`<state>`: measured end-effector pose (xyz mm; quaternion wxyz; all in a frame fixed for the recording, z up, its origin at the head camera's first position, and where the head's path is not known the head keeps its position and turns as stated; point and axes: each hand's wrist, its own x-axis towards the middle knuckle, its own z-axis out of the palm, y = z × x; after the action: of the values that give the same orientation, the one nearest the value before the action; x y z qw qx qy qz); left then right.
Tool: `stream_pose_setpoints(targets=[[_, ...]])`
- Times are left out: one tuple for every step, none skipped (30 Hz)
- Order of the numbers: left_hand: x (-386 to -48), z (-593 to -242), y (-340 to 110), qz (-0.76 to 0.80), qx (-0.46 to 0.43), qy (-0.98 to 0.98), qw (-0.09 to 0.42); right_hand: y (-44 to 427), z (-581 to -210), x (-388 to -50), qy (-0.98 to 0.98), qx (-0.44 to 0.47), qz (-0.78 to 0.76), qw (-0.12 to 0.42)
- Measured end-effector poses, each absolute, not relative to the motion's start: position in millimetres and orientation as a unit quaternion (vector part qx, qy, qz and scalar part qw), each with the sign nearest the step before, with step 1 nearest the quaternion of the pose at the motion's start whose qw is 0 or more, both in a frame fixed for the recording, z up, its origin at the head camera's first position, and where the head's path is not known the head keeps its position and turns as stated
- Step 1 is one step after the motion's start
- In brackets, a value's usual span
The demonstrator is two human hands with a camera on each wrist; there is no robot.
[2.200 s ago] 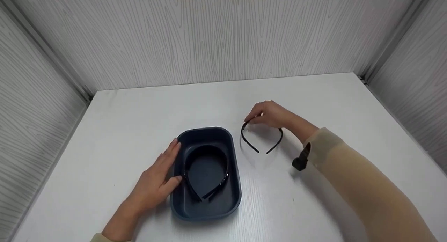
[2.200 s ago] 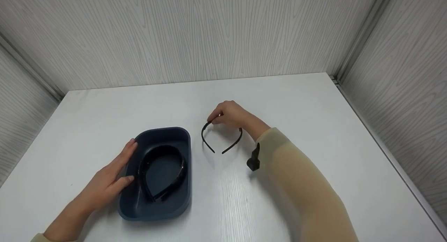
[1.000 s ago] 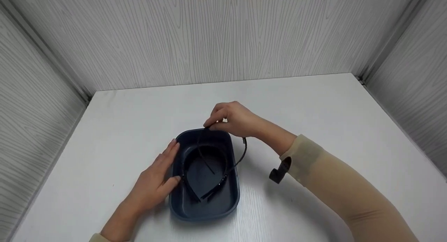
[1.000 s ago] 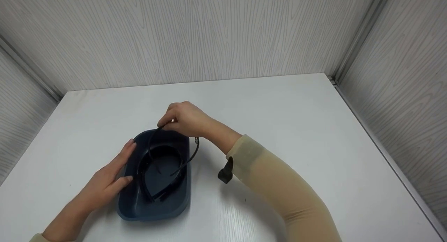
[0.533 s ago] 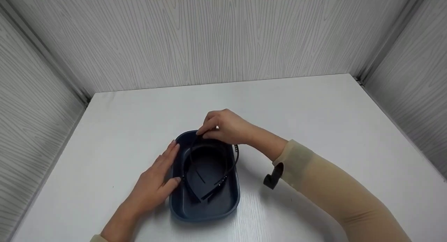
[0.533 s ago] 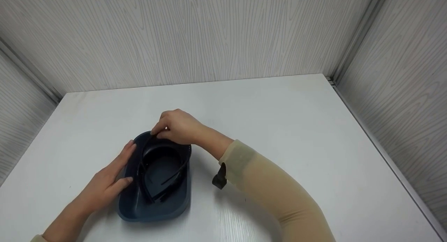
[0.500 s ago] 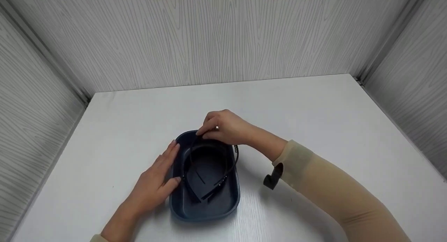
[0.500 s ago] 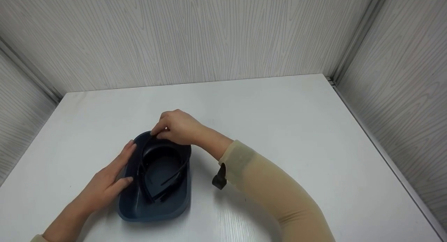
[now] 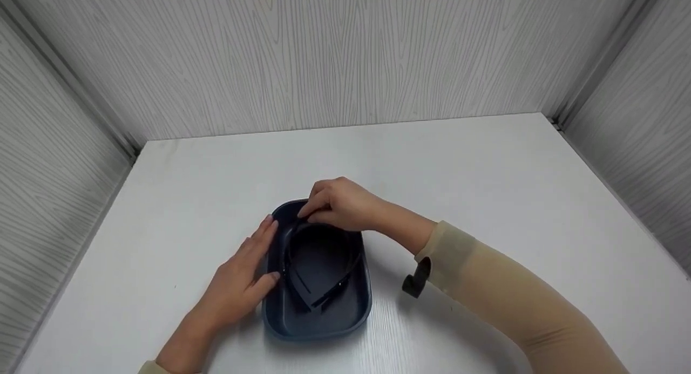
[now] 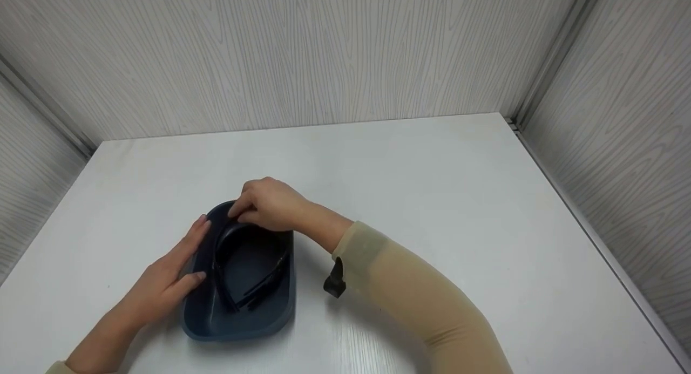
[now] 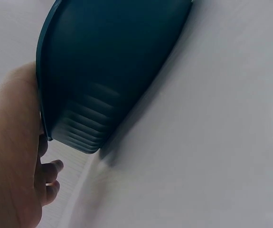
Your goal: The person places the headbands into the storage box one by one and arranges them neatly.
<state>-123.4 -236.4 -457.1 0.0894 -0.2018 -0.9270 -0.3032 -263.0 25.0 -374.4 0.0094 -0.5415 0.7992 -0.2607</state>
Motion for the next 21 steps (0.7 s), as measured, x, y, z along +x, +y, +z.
stream_pose_setpoints(targets=[[-123.1,-457.1,-236.5,-0.303,-0.202,-0.927,0.09,24.1,-375.1,-262.6,0.799,-0.543,-0.259,0.009],[-122.6,-457.2,-236.7,-0.302,-0.201,-0.928,0.089,23.2,-375.7,-262.2,0.798,-0.544,-0.257,0.009],[-122.1,-457.1,-237.0,-0.302,-0.2,-0.928,0.088,22.2,-376.4,-261.9,0.798,-0.546,-0.256,0.01],[-121.5,-457.0,-237.3,-0.302,-0.199,-0.928,0.088,21.2,-377.0,-261.6,0.797,-0.547,-0.255,0.011],[-121.1,-456.8,-237.7,-0.301,-0.197,-0.929,0.088,20.2,-377.6,-261.3,0.797,-0.549,-0.254,0.011],[-120.9,-456.6,-238.0,-0.3,-0.195,-0.93,0.088,19.4,-378.2,-260.9,0.796,-0.549,-0.254,0.012],[-120.6,-456.3,-238.1,-0.299,-0.195,-0.93,0.088,18.7,-378.7,-260.4,0.796,-0.549,-0.254,0.013],[-120.5,-456.0,-238.1,-0.299,-0.193,-0.931,0.086,18.1,-379.2,-259.9,0.797,-0.549,-0.253,0.014],[-120.5,-455.8,-237.9,-0.298,-0.192,-0.931,0.086,17.6,-379.7,-259.4,0.797,-0.548,-0.252,0.015],[-120.5,-455.5,-237.8,-0.297,-0.191,-0.932,0.085,17.2,-380.1,-259.0,0.798,-0.548,-0.251,0.016],[-120.6,-455.2,-237.6,-0.295,-0.19,-0.932,0.084,16.9,-380.6,-258.7,0.8,-0.547,-0.248,0.017],[-120.5,-454.9,-237.4,-0.294,-0.19,-0.933,0.083,16.6,-381.0,-258.3,0.801,-0.545,-0.247,0.019],[-120.2,-454.7,-237.2,-0.294,-0.189,-0.933,0.082,16.3,-381.3,-258.1,0.802,-0.544,-0.245,0.021],[-119.9,-454.6,-237.0,-0.294,-0.188,-0.934,0.081,16.0,-381.6,-257.9,0.803,-0.543,-0.242,0.022],[-119.6,-454.6,-236.9,-0.293,-0.187,-0.934,0.08,15.8,-382.0,-257.7,0.804,-0.543,-0.241,0.024],[-119.3,-454.3,-237.0,-0.294,-0.186,-0.934,0.08,15.5,-382.2,-257.5,0.805,-0.542,-0.24,0.025],[-119.0,-454.3,-237.0,-0.294,-0.187,-0.934,0.08,15.2,-382.5,-257.5,0.805,-0.542,-0.239,0.025],[-118.8,-454.3,-237.1,-0.295,-0.187,-0.934,0.081,14.8,-382.9,-257.4,0.806,-0.541,-0.238,0.026],[-118.7,-454.3,-237.2,-0.295,-0.187,-0.933,0.081,14.5,-383.2,-257.4,0.807,-0.541,-0.236,0.026],[-118.7,-454.3,-237.4,-0.295,-0.187,-0.933,0.081,14.3,-383.4,-257.3,0.807,-0.541,-0.235,0.028],[-118.7,-454.2,-237.6,-0.295,-0.188,-0.933,0.081,14.0,-383.8,-257.3,0.808,-0.54,-0.233,0.03]])
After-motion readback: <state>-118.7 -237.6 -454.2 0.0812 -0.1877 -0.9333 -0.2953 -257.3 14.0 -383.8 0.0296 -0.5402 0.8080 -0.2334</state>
